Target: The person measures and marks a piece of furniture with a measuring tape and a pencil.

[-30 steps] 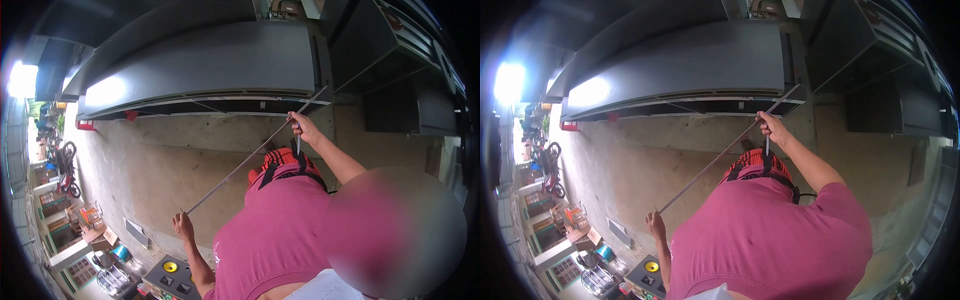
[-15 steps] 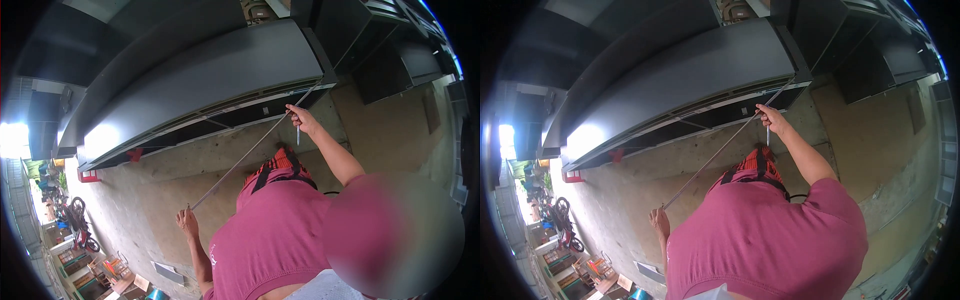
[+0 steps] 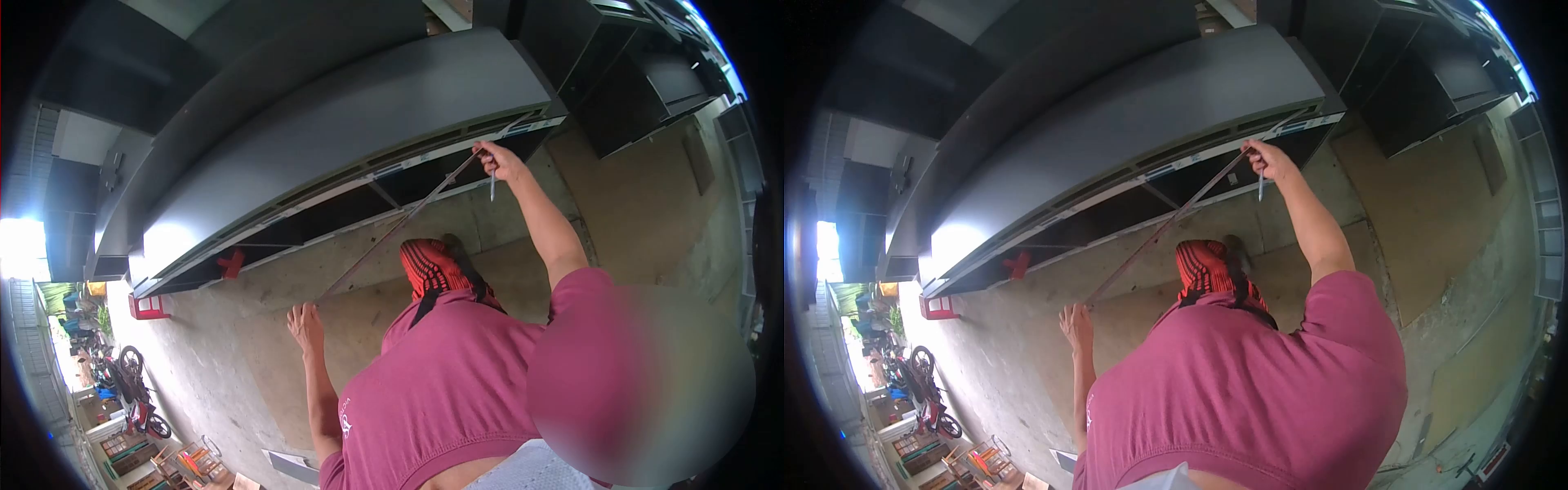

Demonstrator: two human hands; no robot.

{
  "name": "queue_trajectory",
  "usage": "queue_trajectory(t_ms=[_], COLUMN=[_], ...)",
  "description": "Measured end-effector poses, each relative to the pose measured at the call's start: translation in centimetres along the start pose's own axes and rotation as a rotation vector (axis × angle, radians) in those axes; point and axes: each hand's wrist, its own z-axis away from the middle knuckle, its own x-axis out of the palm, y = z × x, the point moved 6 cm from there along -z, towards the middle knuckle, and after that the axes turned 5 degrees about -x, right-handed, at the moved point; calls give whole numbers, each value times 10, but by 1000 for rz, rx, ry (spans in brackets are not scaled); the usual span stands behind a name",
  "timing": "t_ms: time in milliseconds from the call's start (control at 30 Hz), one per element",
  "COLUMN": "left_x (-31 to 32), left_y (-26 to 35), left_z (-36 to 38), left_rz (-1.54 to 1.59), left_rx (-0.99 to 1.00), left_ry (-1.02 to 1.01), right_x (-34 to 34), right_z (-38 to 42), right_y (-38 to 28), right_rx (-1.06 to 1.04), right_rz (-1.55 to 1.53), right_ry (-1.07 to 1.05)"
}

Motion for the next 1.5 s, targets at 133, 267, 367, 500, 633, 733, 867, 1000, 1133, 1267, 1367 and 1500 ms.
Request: queue_trajectory(t_ms=[133, 267, 367, 500, 633, 733, 867, 1000, 1133, 1267, 1367, 1500], left_x=[-9, 8, 14, 24, 26, 31, 39, 48, 55, 60, 64, 61], left_y=[-1, -9, 0, 14, 22, 19, 14, 10, 11, 12, 12, 15], left_z=[-15, -32, -52, -92, -117, -127, -134, -139, -146, -148, -152, -158], left_rz=[62, 93, 126, 155, 135, 157, 152, 161, 151, 163, 179, 156], left_rx=[74, 90, 166, 185, 191, 195, 185, 213, 194, 192, 209, 195], left_ry=[75, 13, 9, -46, -46, -35, -66, -83, -121, -142, -128, -152], right_x=[-2, -7, -12, -21, -25, -19, -16, -14, -15, -20, -16, -17], right_z=[20, 34, 30, 21, 3, -4, -6, -7, -10, -19, -19, -17], right_y=[4, 4, -4, -19, -29, -27, -22, -20, -21, -18, -18, -16], right_rx=[-93, -132, -183, -207, -234, -235, -258, -270, -273, -263, -285, -268], right_rz=[-63, -77, -149, -108, -119, -136, -180, -239, -242, -310, -319, -269], right_ry=[38, 215, 238, 323, 331, 329, 377, 409, 481, 499, 489, 453])
